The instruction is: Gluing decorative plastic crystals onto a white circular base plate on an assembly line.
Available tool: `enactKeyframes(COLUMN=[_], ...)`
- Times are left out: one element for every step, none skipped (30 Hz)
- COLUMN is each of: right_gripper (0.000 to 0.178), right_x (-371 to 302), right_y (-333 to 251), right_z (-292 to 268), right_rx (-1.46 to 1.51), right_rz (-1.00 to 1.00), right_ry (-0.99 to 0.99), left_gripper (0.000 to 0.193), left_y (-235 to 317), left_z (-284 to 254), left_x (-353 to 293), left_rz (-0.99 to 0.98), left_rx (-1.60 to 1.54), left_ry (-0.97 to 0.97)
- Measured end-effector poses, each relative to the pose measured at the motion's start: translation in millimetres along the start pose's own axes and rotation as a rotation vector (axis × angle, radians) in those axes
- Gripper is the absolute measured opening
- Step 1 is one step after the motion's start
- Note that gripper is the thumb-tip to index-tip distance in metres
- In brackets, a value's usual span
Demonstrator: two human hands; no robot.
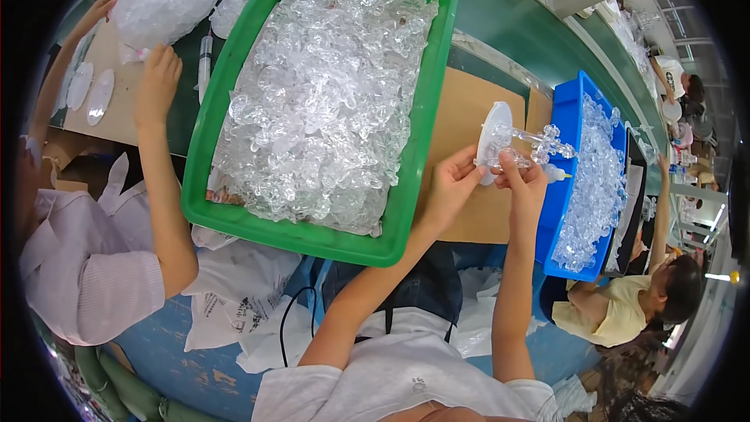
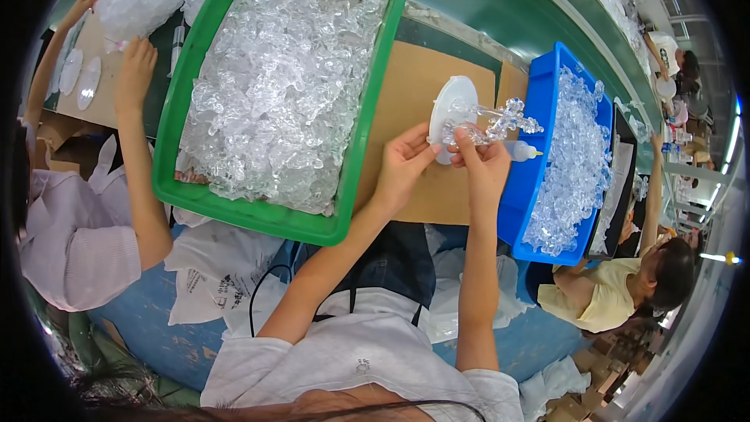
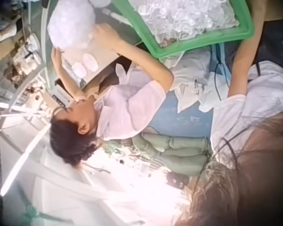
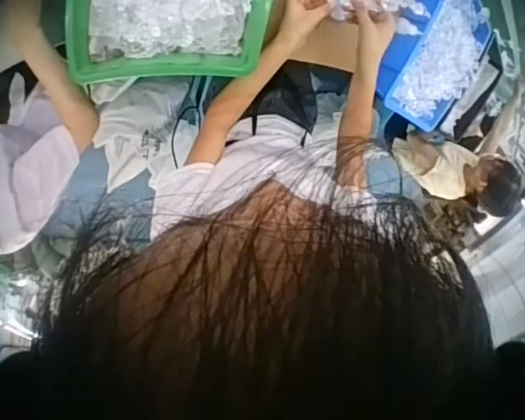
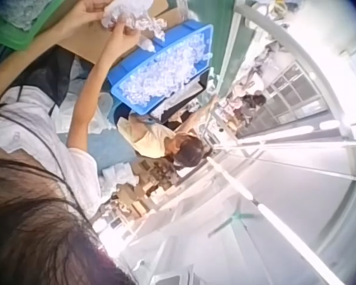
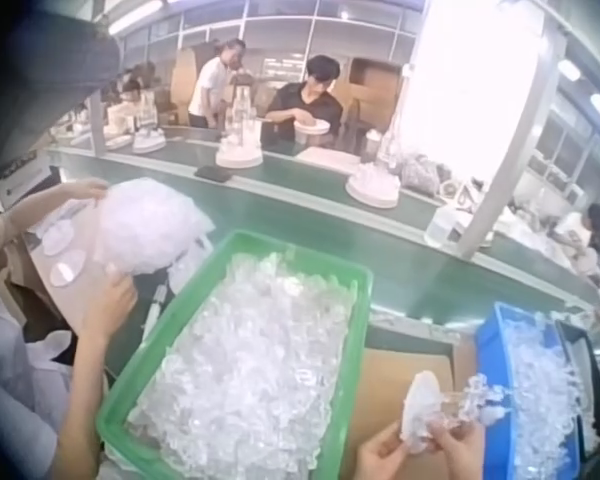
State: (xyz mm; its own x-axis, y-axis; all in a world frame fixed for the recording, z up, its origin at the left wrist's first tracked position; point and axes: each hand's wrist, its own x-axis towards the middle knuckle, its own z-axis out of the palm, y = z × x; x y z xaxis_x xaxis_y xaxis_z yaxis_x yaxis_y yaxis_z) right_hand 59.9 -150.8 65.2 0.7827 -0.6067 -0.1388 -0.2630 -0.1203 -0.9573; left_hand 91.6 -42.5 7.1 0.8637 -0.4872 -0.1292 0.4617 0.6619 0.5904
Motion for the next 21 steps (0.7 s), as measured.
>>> enactKeyframes(right_gripper=[0.034, 0.033, 0.031, 0.031, 0.03, 0.029, 0.03, 0.03, 0.031, 0.031, 0.031, 0.031, 0.031, 0.031, 0.03, 0.029, 0.029, 0.03, 0.031, 0.031, 0.031], right_x=[-3, -5, -7, -5, -2, 0, 1, 1, 1, 2, 4, 7, 8, 9, 9, 9, 10, 14, 15, 17, 18], right_y=[2, 4, 5, 7, 7, 5, 3, 0, -4, -5, -3, 2, 5, 5, 4, 4, 3, 1, 0, 2, 9], right_z=[6, 13, 16, 17, 21, 25, 28, 33, 37, 40, 41, 42, 43, 44, 45, 45, 45, 46, 45, 44, 43], right_rx=[-0.001, -0.051, -0.102, -0.1, -0.197, -0.294, -0.364, -0.36, -0.48, -0.6, -0.599, -0.61, -0.622, -0.621, -0.707, -0.794, -0.794, -0.821, -0.847, -0.848, -0.699], right_rz=[0.001, -0.053, -0.107, -0.109, -0.148, -0.187, -0.192, -0.192, -0.22, -0.248, -0.249, -0.28, -0.311, -0.311, -0.343, -0.374, -0.372, -0.431, -0.49, -0.492, -0.382], right_ry=[0.001, 0.048, 0.095, 0.095, 0.058, 0.021, 0.025, 0.024, 0.026, 0.029, 0.032, 0.049, 0.065, 0.067, 0.045, 0.023, 0.025, 0.001, -0.024, -0.019, 0.002], left_gripper=[0.043, 0.041, 0.041, 0.04, 0.039, 0.039, 0.04, 0.04, 0.04, 0.041, 0.042, 0.042, 0.043, 0.044, 0.044, 0.045, 0.045, 0.045, 0.045, 0.045, 0.045], left_y=[1, 4, 2, -2, -3, -5, -7, -7, -7, -8, -7, -6, -4, -4, -3, -2, -3, -3, -3, -4, -5], left_z=[-2, -2, -5, -10, -13, -16, -17, -17, -17, -15, -13, -12, -10, -9, -9, -9, -9, -10, -11, -11, -12], left_x=[-1, -1, 0, 2, 3, 3, 3, 2, 3, 3, 4, 5, 5, 5, 5, 7, 7, 8, 9, 11, 11], left_rz=[-0.056, -0.108, -0.106, -0.071, -0.037, -0.035, -0.012, 0.009, 0.011, 0.01, 0.007, 0.007, -0.02, -0.048, -0.048, -0.041, -0.036, -0.038, -0.027, -0.013, -0.013], left_rx=[0.028, 0.056, 0.057, 0.011, -0.032, -0.029, -0.037, -0.045, -0.042, -0.063, -0.085, -0.084, -0.066, -0.049, -0.048, -0.034, -0.021, -0.02, -0.017, -0.015, -0.015], left_ry=[0.028, 0.056, 0.055, 0.048, 0.043, 0.042, 0.067, 0.094, 0.094, 0.134, 0.17, 0.166, 0.198, 0.233, 0.232, 0.231, 0.229, 0.228, 0.225, 0.217, 0.212])
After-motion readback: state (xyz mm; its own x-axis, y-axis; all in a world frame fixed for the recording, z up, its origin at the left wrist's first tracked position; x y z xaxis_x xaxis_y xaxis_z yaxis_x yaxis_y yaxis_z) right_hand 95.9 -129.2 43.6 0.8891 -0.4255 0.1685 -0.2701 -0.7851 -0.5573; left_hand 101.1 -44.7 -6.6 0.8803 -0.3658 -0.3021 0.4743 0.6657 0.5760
